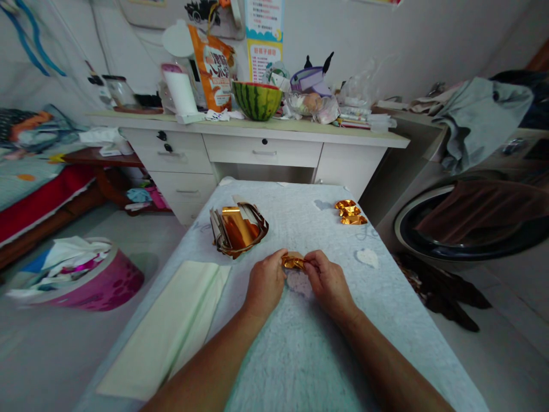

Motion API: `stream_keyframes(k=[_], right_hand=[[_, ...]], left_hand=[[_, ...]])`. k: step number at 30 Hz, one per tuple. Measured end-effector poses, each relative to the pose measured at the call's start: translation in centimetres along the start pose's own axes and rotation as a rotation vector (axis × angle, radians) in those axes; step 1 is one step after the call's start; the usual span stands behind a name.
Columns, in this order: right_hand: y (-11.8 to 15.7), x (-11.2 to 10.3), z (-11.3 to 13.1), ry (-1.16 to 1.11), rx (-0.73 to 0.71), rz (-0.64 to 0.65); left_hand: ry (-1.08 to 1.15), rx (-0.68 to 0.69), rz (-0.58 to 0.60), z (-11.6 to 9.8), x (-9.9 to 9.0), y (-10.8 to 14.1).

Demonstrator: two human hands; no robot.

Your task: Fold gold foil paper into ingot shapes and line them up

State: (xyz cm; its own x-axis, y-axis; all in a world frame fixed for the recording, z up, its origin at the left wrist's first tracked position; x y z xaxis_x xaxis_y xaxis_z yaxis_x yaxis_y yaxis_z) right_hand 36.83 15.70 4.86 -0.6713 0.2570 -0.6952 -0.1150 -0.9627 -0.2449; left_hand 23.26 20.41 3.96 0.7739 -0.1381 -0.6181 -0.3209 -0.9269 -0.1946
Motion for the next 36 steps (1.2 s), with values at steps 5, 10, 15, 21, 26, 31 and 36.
stream_keyframes(k=[5, 10, 15, 21, 26, 31, 36], right_hand=[[-0.02, 0.09, 0.32, 0.063, -0.004, 0.020], [-0.07, 0.20, 0.50, 0.086, -0.029, 0.022], [-0.02, 0.27, 0.44, 0.088, -0.029, 0.017], [-0.03, 0.25, 0.61, 0.101, -0.037, 0.002], [-0.02, 0.22, 0.76, 0.101, -0.068, -0.006], [0.10, 0.41, 0.71, 0.117, -0.071, 0.003], [0.13, 0.40, 0.90, 0.103, -0.074, 0.002]], left_hand=[[-0.007, -0.002, 0.008, 0.01, 0.07, -0.09], [-0.012, -0.011, 0.004, 0.01, 0.01, 0.09], [0.006, 0.000, -0.015, -0.18, -0.18, 0.20], [-0.018, 0.006, 0.002, -0.34, 0.06, 0.17], [-0.052, -0.001, 0.013, -0.35, 0.19, 0.17], [-0.060, 0.001, 0.024, -0.43, 0.28, 0.20], [-0.002, -0.029, -0.025, -0.27, -0.35, 0.07]])
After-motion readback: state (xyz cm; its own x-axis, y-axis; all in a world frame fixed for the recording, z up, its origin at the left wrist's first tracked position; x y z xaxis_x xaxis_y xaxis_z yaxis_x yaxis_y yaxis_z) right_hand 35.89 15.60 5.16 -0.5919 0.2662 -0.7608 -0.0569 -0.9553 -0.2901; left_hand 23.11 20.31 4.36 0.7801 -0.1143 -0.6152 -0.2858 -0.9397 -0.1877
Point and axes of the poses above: each hand's wrist, its own y-axis away from the middle knuckle, its own x-axis out of the palm, z = x × y, the point moved 9 cm from there along -y, towards the middle knuckle, and after that the axes turned 3 degrees about y, right-handed, at the moved point
